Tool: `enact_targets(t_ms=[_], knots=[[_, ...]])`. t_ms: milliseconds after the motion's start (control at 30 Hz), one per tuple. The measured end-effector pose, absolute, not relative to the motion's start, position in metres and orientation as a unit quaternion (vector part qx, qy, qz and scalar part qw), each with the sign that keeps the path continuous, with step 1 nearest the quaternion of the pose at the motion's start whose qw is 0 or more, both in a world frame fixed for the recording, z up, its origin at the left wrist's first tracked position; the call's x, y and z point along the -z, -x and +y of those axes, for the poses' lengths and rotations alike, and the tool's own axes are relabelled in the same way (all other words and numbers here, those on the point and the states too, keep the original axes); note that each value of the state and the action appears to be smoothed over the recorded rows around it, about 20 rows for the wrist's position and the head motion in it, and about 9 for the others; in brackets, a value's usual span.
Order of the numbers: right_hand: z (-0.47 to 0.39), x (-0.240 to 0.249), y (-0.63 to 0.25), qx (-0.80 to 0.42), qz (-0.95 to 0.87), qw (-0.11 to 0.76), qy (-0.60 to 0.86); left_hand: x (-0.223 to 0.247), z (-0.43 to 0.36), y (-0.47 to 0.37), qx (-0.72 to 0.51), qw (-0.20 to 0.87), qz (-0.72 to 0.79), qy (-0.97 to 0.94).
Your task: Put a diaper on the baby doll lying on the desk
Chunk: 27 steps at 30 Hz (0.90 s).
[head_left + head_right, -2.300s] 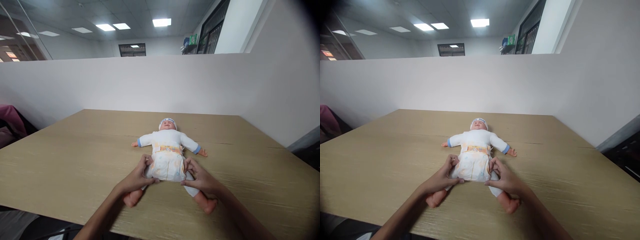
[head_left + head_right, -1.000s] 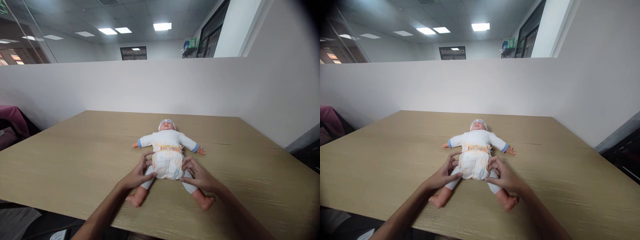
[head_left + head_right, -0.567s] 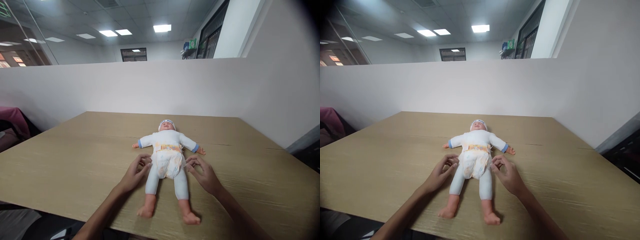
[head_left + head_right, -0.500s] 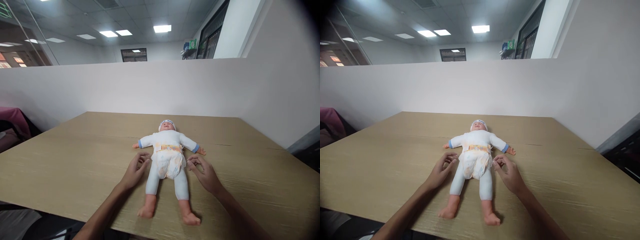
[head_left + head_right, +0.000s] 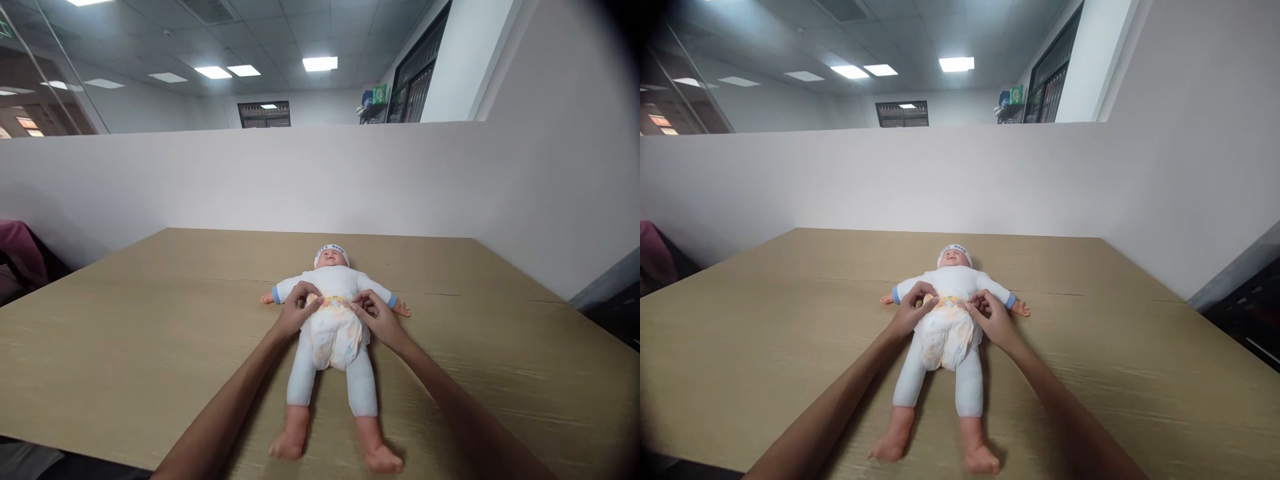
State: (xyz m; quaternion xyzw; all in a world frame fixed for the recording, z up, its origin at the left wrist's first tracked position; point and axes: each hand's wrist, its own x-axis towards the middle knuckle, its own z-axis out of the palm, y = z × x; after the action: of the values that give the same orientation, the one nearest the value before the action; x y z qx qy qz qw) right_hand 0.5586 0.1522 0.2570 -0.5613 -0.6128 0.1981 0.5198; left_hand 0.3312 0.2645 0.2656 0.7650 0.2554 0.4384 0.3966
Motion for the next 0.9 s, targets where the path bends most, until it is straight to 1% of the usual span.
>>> enact_targets(t_ms=[167, 233, 333, 433, 500, 600, 767, 900], knots=[[0.156, -0.251, -0.553, -0.200, -0.616, 0.519, 0.558, -0.259, 0.266, -0.334, -0.431, 0.421, 0.242, -0.761], [0.153, -0.250, -0.554, -0.187, -0.616, 0.518, 0.564, -0.257, 0.266, -0.333, -0.430, 0.413, 0.247, -0.764], [0.148, -0.247, -0.568, -0.148, -0.608, 0.517, 0.584, -0.256, 0.271, -0.328, -0.444, 0.354, 0.299, -0.767], [0.147, -0.245, -0.596, -0.068, -0.571, 0.523, 0.629, -0.257, 0.284, -0.315, -0.474, 0.282, 0.377, -0.744], [0.148, -0.242, -0.616, -0.022, -0.549, 0.512, 0.660, -0.258, 0.294, -0.302, -0.479, 0.242, 0.420, -0.732], [0.152, -0.237, -0.635, -0.017, -0.554, 0.482, 0.678, -0.258, 0.308, -0.286, -0.448, 0.205, 0.456, -0.741], [0.153, -0.231, -0.629, -0.089, -0.556, 0.454, 0.690, -0.253, 0.309, -0.284, -0.388, 0.237, 0.485, -0.747], [0.152, -0.227, -0.603, -0.138, -0.501, 0.477, 0.709, -0.253, 0.296, -0.299, -0.363, 0.328, 0.505, -0.711]])
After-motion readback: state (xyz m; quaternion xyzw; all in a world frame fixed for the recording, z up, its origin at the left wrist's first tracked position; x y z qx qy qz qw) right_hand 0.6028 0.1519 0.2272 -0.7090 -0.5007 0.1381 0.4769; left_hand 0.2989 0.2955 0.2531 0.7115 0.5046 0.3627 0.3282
